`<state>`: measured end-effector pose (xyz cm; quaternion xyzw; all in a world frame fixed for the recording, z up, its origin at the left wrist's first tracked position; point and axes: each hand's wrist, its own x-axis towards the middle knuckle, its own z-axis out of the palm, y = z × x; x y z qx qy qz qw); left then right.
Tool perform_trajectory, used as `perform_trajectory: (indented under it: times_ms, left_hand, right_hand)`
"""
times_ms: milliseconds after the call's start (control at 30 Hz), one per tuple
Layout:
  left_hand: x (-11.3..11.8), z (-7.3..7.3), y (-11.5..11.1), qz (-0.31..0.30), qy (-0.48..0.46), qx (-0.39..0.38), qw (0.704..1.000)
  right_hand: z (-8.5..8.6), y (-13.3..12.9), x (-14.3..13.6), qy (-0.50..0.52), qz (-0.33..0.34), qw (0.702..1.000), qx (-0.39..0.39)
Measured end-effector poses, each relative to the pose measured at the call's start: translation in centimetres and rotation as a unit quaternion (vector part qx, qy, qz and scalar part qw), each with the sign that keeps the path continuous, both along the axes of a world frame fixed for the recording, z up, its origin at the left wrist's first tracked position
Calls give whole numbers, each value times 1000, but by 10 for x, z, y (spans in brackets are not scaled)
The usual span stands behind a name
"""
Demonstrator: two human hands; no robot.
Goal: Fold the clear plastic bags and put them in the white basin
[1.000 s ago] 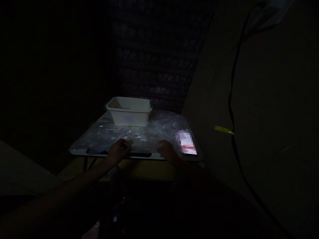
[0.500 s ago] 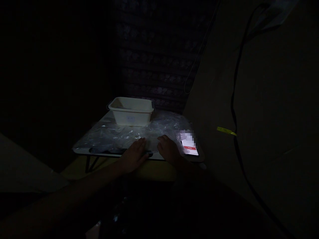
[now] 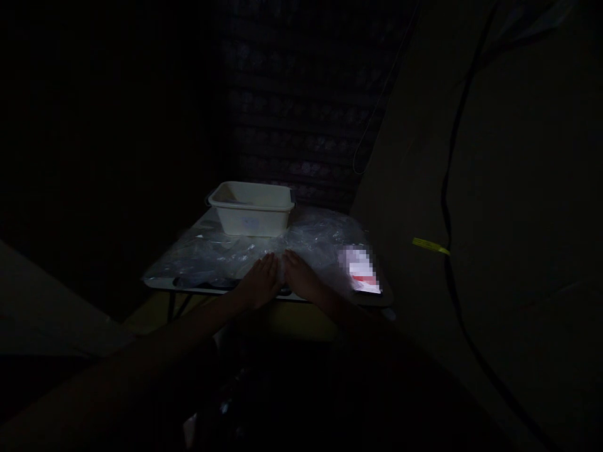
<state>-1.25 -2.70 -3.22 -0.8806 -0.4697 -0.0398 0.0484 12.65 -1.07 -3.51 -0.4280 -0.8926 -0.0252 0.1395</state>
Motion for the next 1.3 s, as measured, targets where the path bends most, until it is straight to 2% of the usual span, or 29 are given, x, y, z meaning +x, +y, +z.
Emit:
perform_trajectory:
  times_ms: [133,367,700,900,1000,1167,1300]
  left_hand:
    - [-5,-6,0,15,-2,1,1000]
    - [-5,-3,-2,51,-1,0,999]
    - [-3,1,-5,97,2,-19,995]
    - [-5,2,-5,93,6,-4,996]
    - [-8,7,-7,43,-5,2,999]
    - [-6,15,-15,-112,-49,-20,992]
    - [1,23,-19,-174,-60,-15,983]
  right_hand:
    - [-8,-2,3,-3,-34,999,-17]
    - [-9,-5,5,6,-104,994,-45]
    - [-10,-7,6,22,-117,991,-67]
    - [-9,-4,7,28,-109,992,-63]
    - [-4,0,9,69,-86,991,-79]
    - [12,2,15,220,-98,965,-103]
    - [20,-2,21,280,-84,951,-101]
